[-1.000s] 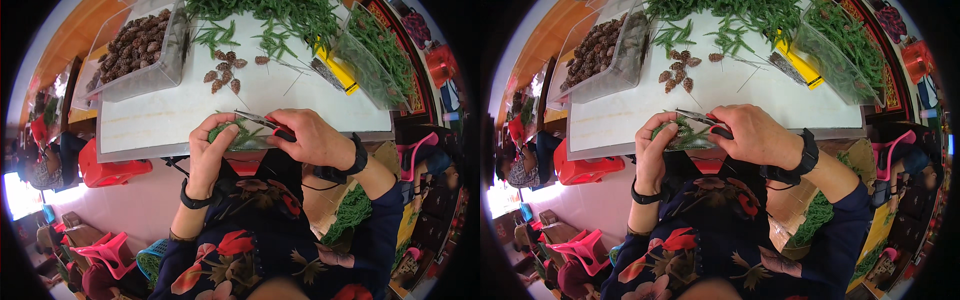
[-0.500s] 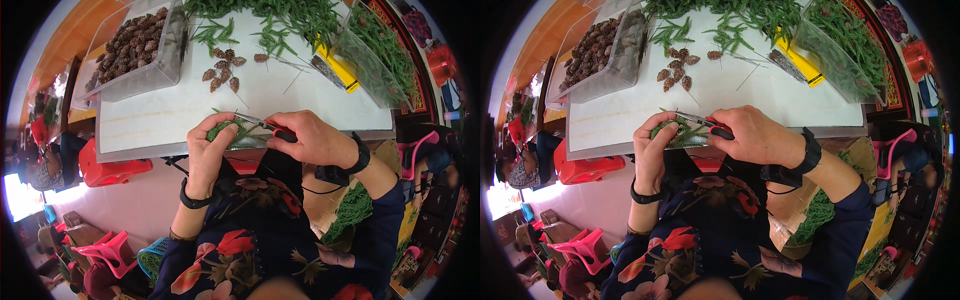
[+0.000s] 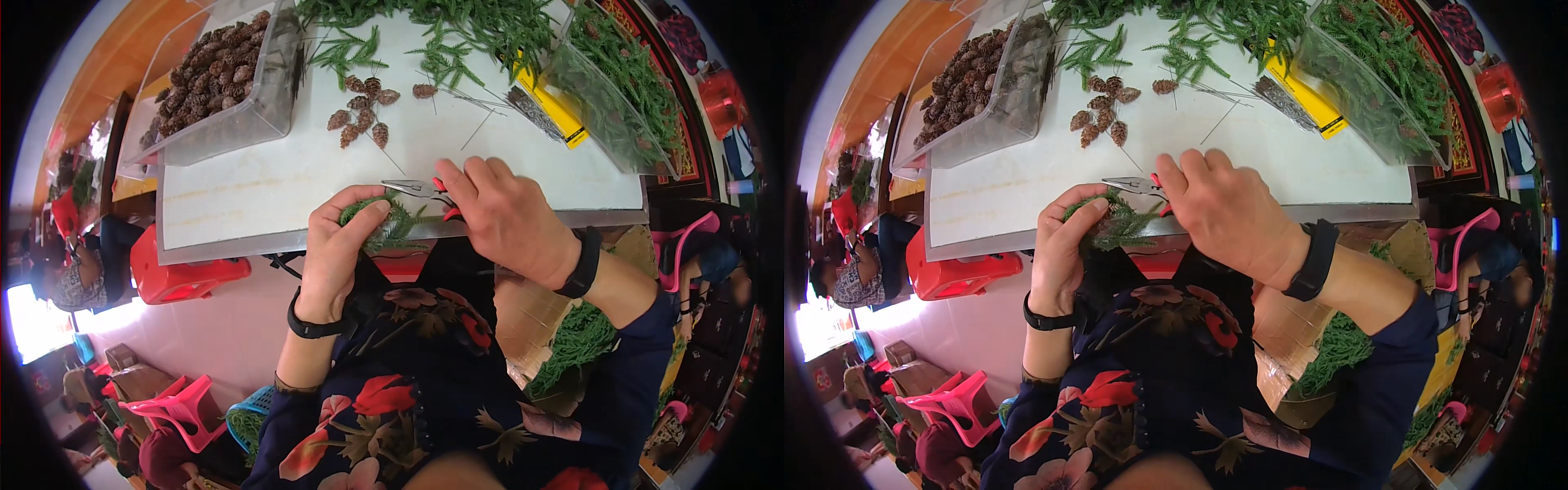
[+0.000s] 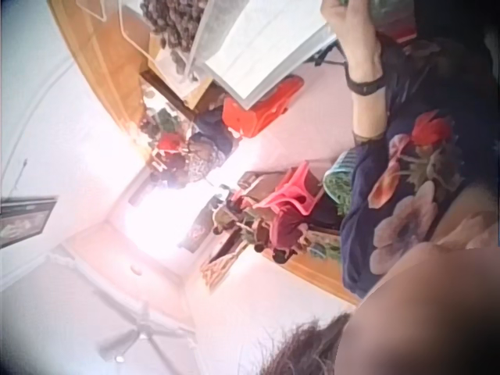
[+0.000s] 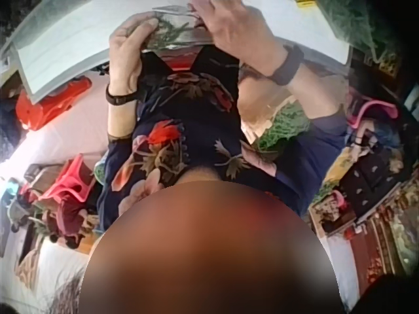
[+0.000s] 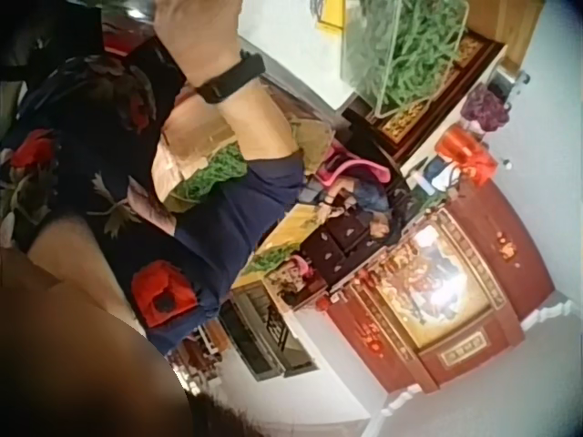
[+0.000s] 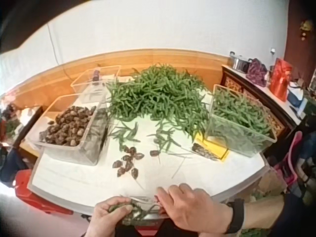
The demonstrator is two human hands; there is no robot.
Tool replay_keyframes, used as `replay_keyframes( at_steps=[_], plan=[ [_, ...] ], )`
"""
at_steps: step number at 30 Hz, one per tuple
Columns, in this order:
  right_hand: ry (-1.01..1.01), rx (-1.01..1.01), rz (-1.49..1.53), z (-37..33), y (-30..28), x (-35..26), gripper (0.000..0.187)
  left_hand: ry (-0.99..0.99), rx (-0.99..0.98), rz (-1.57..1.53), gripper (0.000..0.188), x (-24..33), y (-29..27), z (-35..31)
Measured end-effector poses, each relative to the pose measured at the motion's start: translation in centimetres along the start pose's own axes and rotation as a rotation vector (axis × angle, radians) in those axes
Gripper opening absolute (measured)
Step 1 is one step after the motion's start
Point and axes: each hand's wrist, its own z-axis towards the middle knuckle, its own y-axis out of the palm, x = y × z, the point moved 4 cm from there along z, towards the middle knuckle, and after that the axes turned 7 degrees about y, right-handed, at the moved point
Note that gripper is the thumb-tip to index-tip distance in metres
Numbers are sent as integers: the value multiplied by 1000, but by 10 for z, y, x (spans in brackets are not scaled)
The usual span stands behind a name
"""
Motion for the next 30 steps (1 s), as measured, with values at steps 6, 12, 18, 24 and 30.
replay_keyframes(
  at_steps=[6,12,18,24,30],
  plan=[
    [-192,239,-499,1,-20,-16,46,-41,-40,-142,21,-4,0,3],
    [45,-29,17,0,-22,4,57,93,22,2,22,5,10,0],
    [124,-135,235,-6,-22,10,56,283,90,293,21,7,8,-1],
    [237,-379,711,-8,-8,10,49,342,140,397,21,9,15,-4],
    [312,-470,968,-12,-3,4,45,704,222,811,22,16,16,-6]
  ],
)
